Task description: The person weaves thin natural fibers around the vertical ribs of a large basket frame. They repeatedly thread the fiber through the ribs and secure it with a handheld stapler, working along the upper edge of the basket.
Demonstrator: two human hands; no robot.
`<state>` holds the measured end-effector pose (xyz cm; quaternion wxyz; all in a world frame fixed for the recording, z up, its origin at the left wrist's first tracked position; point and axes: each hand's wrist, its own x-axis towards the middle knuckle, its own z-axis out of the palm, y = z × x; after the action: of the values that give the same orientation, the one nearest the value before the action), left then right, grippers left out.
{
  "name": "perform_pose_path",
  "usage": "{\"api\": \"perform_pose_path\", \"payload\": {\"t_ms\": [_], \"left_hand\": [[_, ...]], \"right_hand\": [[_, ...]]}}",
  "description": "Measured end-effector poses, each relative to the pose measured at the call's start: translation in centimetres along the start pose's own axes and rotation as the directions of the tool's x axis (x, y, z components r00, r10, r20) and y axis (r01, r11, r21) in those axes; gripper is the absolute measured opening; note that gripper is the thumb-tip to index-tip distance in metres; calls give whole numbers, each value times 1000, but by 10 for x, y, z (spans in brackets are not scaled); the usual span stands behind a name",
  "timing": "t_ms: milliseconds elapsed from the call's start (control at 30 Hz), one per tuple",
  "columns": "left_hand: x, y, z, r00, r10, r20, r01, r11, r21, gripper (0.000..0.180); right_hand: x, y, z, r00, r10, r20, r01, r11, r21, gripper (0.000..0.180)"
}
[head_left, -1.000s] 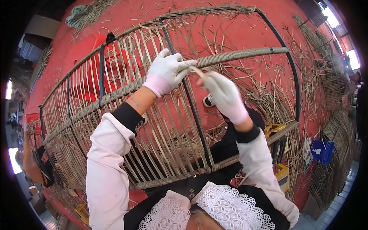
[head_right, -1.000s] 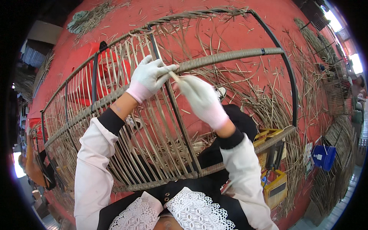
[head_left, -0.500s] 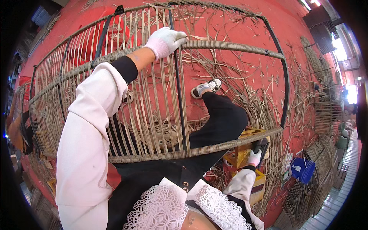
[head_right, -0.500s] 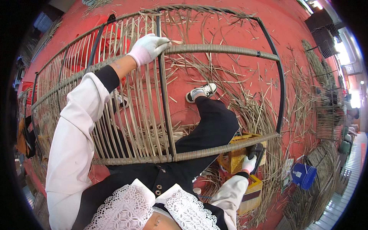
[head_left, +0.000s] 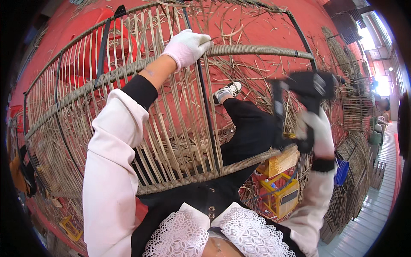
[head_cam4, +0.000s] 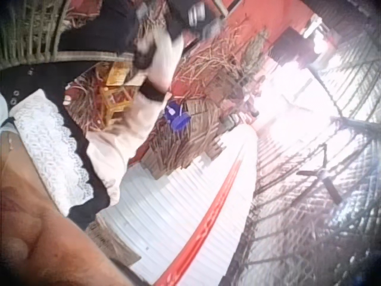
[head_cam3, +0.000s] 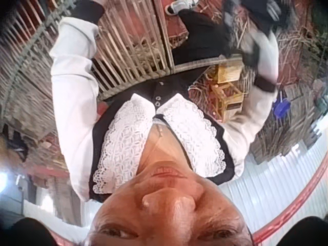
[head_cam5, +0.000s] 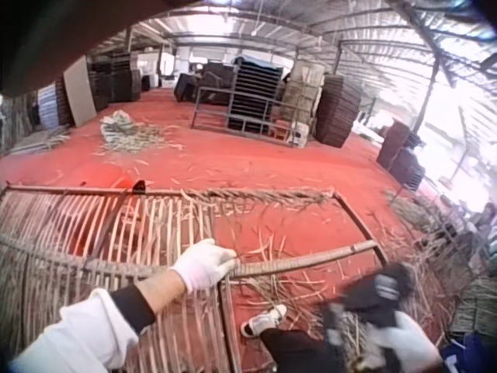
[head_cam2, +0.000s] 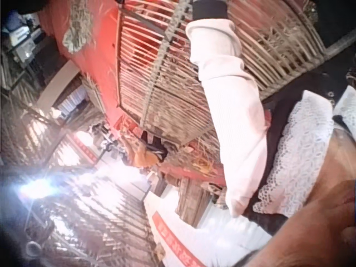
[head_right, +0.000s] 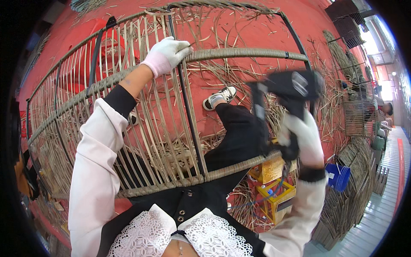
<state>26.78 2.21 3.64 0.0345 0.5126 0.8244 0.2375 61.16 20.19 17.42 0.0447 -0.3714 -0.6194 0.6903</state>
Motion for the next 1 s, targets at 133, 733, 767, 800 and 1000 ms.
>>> {"api": "perform_pose_path", "payload": {"t_ms": [133, 733, 767, 800, 1000], "left_hand": [[-1, 1, 0, 999, 34, -11, -33, 998, 57, 33], [0, -3, 0, 999, 42, 9, -42, 998, 46, 32], [0, -3, -1, 1000, 23, 14, -24, 997, 74, 32], [1, -3, -3, 999, 45, -18, -43, 996, 84, 33], [2, -8, -9, 999, 44, -15, -42, 990, 138, 36]], "right_hand": [[82, -38, 78, 933, -14, 360, 143, 932, -334, 14], [91, -69, 107, 927, 133, 350, 79, 845, -528, 27], [72, -63, 89, 944, 103, 313, 51, 892, -449, 25], [51, -55, 66, 973, 38, 227, 47, 933, -356, 21], [-76, 19, -156, 894, 6, -448, -41, 997, -67, 14]]}}
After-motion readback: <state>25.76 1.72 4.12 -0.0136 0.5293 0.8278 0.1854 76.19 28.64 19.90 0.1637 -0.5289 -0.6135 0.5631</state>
